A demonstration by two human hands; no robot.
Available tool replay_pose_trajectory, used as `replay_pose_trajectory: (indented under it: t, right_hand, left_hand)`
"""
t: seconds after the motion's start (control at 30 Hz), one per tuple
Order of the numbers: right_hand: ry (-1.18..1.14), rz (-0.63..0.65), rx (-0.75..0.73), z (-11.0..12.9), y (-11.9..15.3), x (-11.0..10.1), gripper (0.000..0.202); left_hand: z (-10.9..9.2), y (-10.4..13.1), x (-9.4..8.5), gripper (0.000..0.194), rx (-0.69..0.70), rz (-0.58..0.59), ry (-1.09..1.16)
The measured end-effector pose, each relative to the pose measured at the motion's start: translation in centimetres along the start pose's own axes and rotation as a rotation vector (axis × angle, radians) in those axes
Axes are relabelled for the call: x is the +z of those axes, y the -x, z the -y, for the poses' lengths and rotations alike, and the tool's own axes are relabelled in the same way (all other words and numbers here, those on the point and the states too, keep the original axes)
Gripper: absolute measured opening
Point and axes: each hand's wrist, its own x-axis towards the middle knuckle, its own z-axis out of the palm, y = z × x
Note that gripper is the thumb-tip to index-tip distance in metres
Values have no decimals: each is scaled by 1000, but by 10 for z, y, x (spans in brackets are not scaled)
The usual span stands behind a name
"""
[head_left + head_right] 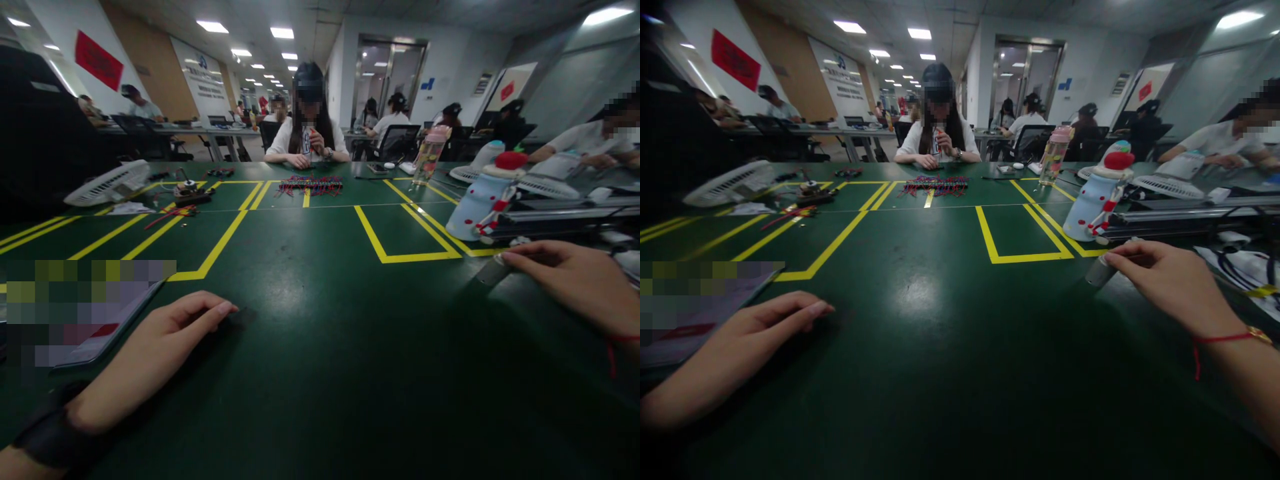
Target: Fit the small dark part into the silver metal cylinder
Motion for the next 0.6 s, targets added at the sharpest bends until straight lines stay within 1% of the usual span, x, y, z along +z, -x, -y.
replay_pose_trajectory:
  t: [0.1,0.3,0.47,0.6]
  right_hand:
    - [13,-48,3,1,1,-1,39]
    - [-30,27,4,2,1,0,36]
    - [-41,14,-18,0,1,4,43]
    - [-68,-15,21,3,3,3,41]
  left_hand:
    - [-1,1,0,37,-9,2,-4]
    - [-6,4,-1,37,-9,-5,12]
    - [-8,4,0,35,-1,-13,6]
    - [-6,3,0,36,-5,-13,3]
